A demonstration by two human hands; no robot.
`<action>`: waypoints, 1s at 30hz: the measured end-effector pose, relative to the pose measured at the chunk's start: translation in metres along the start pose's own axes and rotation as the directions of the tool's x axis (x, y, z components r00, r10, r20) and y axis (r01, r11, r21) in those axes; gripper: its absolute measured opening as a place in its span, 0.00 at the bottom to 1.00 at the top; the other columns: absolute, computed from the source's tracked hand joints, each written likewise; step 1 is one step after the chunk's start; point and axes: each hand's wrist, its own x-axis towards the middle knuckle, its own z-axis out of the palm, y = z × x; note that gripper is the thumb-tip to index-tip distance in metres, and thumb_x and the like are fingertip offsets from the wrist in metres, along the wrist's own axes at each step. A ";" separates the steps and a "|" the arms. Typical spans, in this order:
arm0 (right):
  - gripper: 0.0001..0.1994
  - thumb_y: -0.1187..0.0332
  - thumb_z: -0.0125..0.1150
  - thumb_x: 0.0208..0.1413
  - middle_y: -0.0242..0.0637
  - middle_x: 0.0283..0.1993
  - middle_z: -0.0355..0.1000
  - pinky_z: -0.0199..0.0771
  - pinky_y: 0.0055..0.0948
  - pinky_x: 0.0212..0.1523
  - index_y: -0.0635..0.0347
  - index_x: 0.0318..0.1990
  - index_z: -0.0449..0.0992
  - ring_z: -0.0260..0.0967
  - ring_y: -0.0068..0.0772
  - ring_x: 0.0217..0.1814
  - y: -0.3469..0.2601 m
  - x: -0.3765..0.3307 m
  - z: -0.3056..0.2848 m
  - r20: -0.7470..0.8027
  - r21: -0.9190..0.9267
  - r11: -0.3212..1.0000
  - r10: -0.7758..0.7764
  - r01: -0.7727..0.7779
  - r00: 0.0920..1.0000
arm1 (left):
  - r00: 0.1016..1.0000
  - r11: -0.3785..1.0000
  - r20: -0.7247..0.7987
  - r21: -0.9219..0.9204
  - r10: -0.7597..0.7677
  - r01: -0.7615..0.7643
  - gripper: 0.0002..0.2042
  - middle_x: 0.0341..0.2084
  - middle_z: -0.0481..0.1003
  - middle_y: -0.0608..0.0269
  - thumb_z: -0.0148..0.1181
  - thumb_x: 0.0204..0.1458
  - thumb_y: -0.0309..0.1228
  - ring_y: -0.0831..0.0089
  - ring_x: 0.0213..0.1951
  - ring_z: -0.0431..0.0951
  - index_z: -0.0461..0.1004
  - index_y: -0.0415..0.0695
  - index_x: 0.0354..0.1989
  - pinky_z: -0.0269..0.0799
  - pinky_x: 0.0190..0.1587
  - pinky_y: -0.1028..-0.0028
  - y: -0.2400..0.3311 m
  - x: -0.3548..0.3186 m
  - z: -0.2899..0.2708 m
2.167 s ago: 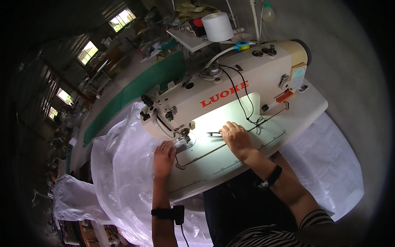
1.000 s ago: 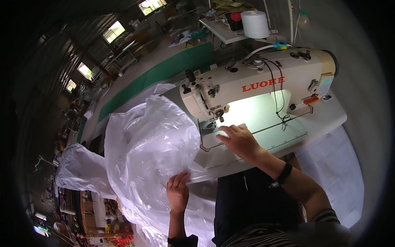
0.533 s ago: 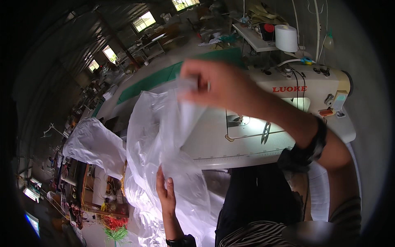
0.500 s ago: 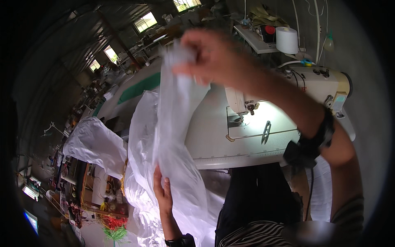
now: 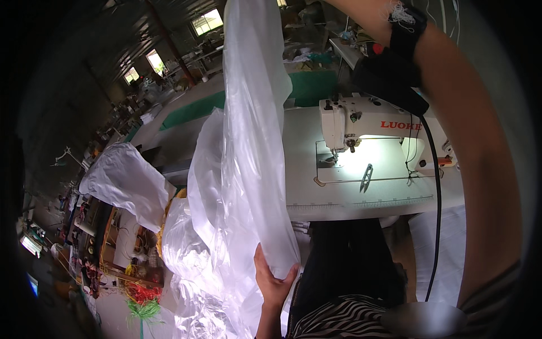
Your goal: Sewing pieces of white plastic material together using an industrial sewing machine in a factory setting.
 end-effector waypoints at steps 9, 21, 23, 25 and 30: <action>0.11 0.69 0.61 0.60 0.34 0.34 0.74 0.77 0.18 0.25 0.67 0.45 0.75 0.73 0.20 0.30 0.062 -0.038 -0.027 -0.071 -0.056 0.984 0.164 -0.168 0.984 | 0.819 0.849 -0.566 0.475 0.095 0.230 0.23 0.56 0.70 0.47 0.59 0.54 0.22 0.56 0.56 0.71 0.66 0.34 0.58 0.63 0.63 0.60 -0.065 0.030 -0.144; 0.09 0.71 0.61 0.60 0.33 0.33 0.74 0.75 0.18 0.22 0.66 0.45 0.74 0.72 0.19 0.28 0.090 -0.053 -0.040 -0.118 0.029 0.976 0.217 -0.215 0.969 | 0.876 0.561 -0.422 0.795 0.234 0.233 0.12 0.46 0.74 0.53 0.64 0.46 0.20 0.54 0.44 0.75 0.77 0.39 0.40 0.73 0.43 0.58 -0.064 0.037 -0.134; 0.09 0.71 0.60 0.60 0.33 0.33 0.74 0.75 0.18 0.22 0.66 0.45 0.74 0.72 0.20 0.29 0.095 -0.053 -0.042 -0.112 0.035 0.974 0.226 -0.224 0.968 | 0.906 0.631 -0.408 0.734 0.117 0.249 0.11 0.43 0.75 0.57 0.65 0.45 0.20 0.57 0.41 0.76 0.78 0.41 0.39 0.72 0.40 0.61 -0.071 0.023 -0.133; 0.09 0.71 0.60 0.60 0.33 0.34 0.74 0.75 0.18 0.22 0.66 0.45 0.74 0.72 0.20 0.29 0.100 -0.052 -0.043 -0.111 0.032 0.972 0.236 -0.234 0.965 | 0.943 0.726 -0.333 0.644 -0.021 0.244 0.09 0.37 0.77 0.60 0.65 0.43 0.21 0.60 0.32 0.78 0.79 0.42 0.35 0.72 0.32 0.66 -0.077 0.006 -0.116; 0.10 0.71 0.60 0.60 0.34 0.36 0.73 0.76 0.19 0.24 0.65 0.46 0.74 0.72 0.22 0.30 0.104 -0.053 -0.042 -0.133 0.021 0.965 0.263 -0.263 0.955 | 0.910 0.807 -0.117 0.428 -0.398 0.408 0.09 0.37 0.81 0.56 0.62 0.49 0.22 0.55 0.36 0.81 0.79 0.42 0.39 0.77 0.37 0.62 -0.077 -0.027 -0.051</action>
